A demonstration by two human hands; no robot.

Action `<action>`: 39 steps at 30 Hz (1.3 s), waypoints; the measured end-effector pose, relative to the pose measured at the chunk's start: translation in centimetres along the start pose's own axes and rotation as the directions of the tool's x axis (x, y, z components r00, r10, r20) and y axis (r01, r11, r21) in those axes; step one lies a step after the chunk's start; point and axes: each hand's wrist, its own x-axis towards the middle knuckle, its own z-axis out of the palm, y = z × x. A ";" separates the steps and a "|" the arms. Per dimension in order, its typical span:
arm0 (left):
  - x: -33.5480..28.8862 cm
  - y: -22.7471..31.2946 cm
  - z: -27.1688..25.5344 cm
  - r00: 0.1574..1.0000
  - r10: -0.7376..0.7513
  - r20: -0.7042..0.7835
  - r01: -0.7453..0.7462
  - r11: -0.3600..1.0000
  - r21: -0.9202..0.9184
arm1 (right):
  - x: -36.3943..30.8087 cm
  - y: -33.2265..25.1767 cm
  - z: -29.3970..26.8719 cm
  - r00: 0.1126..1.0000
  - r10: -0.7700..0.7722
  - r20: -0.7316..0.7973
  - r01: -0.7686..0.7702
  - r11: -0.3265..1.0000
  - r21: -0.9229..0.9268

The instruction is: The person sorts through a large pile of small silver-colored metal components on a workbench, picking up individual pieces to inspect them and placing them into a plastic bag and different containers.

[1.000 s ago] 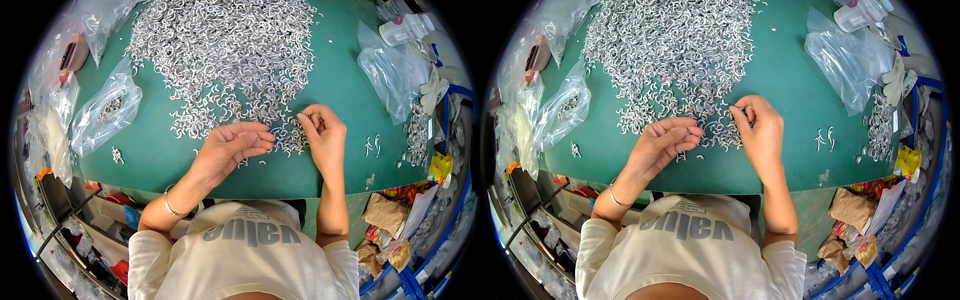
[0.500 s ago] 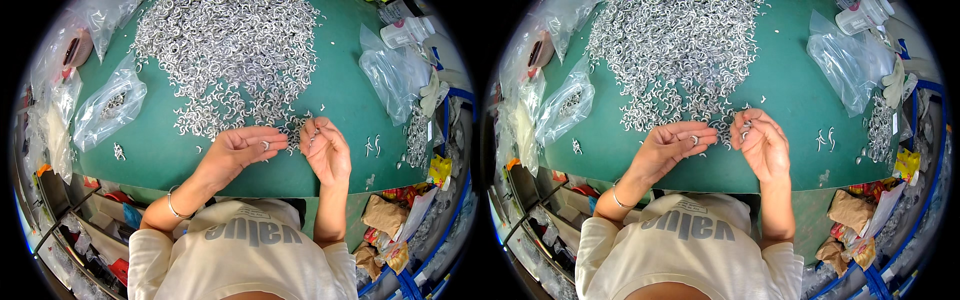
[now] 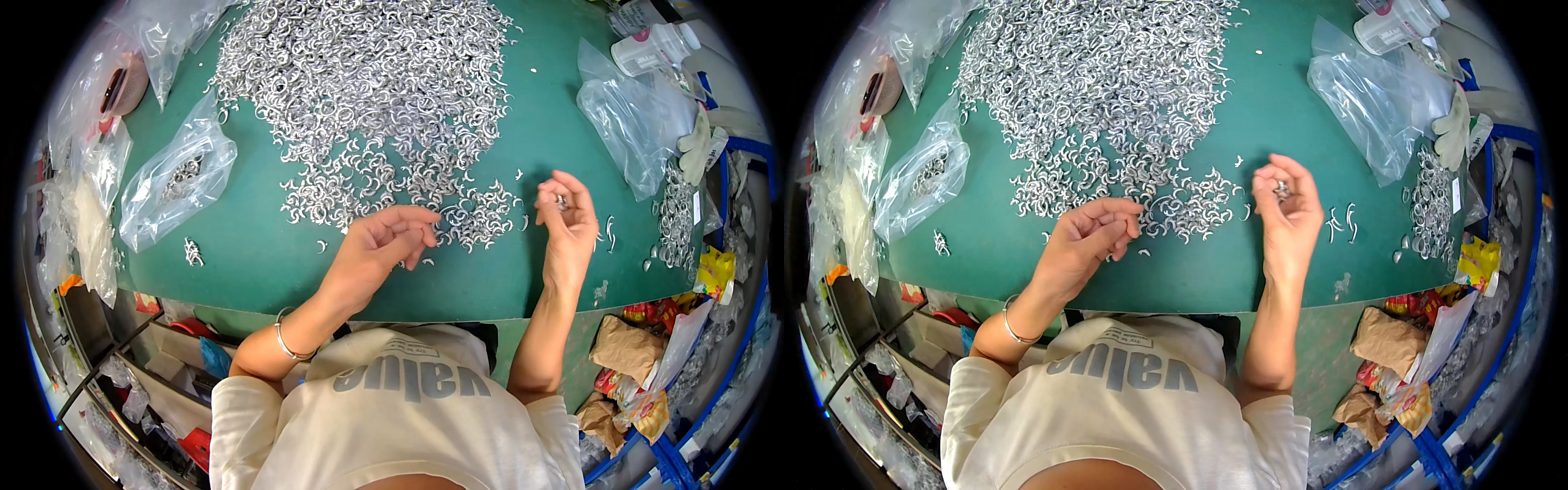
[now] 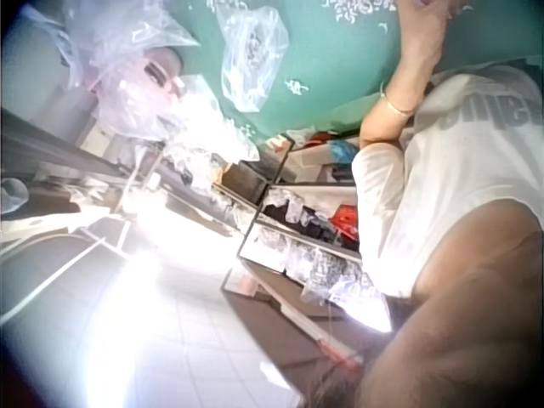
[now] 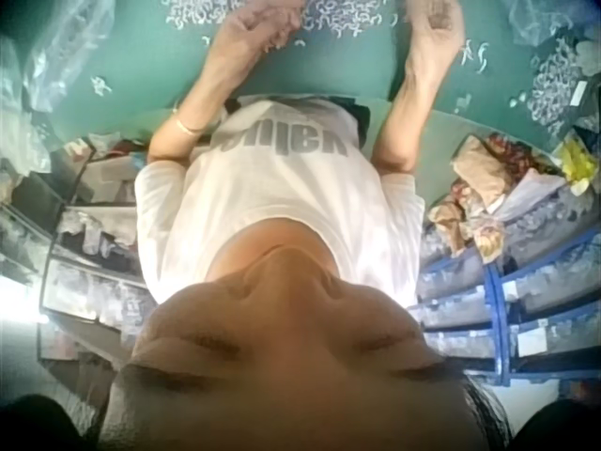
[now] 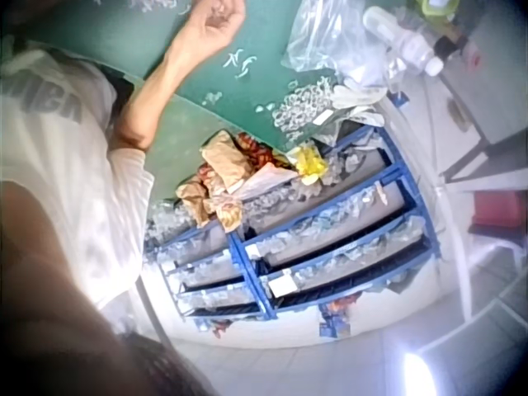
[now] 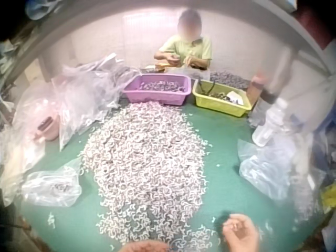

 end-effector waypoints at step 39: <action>7.5 1.9 4.3 0.996 -0.076 -0.052 0.059 0.958 -0.282 | -1.0 0.0 -0.3 0.972 -0.141 0.189 0.226 0.789 -0.572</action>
